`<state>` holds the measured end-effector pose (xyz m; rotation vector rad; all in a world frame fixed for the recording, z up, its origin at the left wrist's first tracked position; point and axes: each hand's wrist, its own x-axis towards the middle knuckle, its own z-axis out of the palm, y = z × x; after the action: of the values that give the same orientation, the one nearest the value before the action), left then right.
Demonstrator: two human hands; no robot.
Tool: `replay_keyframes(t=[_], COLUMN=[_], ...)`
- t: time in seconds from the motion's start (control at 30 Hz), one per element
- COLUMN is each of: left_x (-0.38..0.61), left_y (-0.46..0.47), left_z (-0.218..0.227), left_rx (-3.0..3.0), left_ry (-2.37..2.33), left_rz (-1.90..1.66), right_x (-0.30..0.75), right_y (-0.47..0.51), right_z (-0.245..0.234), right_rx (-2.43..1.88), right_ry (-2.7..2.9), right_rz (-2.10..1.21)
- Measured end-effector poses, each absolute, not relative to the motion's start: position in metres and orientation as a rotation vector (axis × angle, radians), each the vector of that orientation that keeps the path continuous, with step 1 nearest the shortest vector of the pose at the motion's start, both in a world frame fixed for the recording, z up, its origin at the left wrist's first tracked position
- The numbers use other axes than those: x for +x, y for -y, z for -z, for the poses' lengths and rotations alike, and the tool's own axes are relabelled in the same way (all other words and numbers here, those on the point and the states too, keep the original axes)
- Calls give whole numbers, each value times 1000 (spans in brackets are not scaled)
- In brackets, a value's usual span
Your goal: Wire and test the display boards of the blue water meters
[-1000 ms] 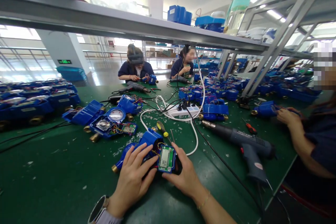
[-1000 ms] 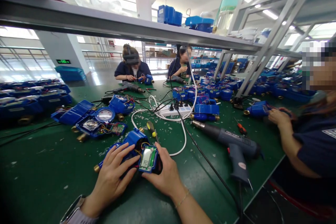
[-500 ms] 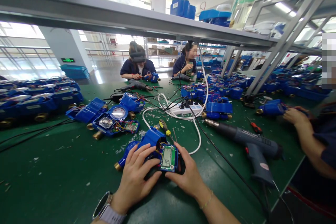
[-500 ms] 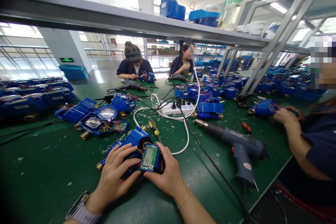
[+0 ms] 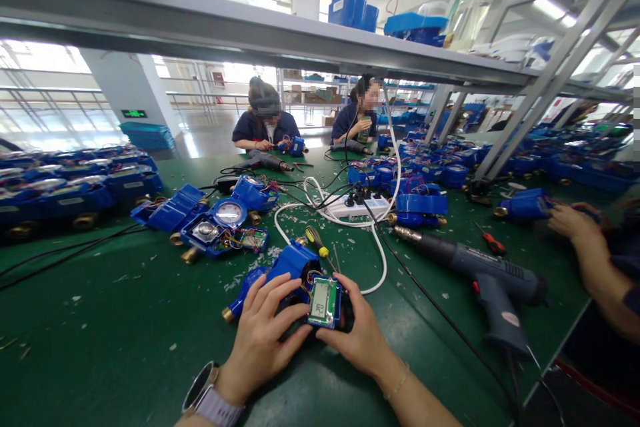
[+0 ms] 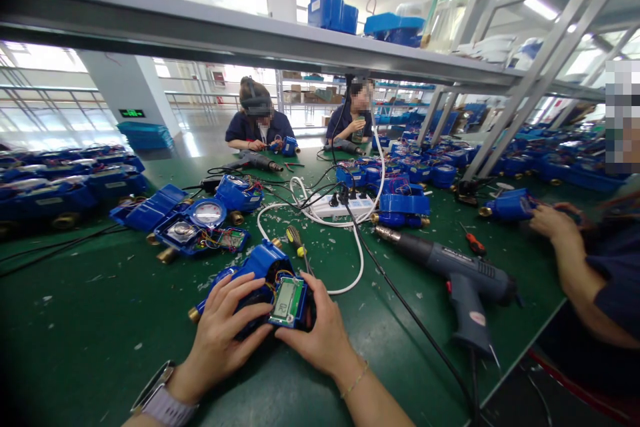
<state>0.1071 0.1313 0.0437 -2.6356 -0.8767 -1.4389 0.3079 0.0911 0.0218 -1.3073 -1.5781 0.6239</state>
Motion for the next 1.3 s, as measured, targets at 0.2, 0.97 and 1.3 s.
replay_keyframes(t=[0.2,0.97,1.3], left_x=[106,110,117], left_y=[-131,-130,-124], left_z=[-42,-28,-31], left_rx=[-2643,-2528,-2435], left_ry=[891,923,849], left_rz=[1424,1523,1498], right_x=[308,300,299], right_y=[-92,-86,-88], right_z=[-21,-21,-18], right_rx=[-1342,-1396,-1512], right_ry=[1566,1546,1593], right_rz=[-651,-689,-614])
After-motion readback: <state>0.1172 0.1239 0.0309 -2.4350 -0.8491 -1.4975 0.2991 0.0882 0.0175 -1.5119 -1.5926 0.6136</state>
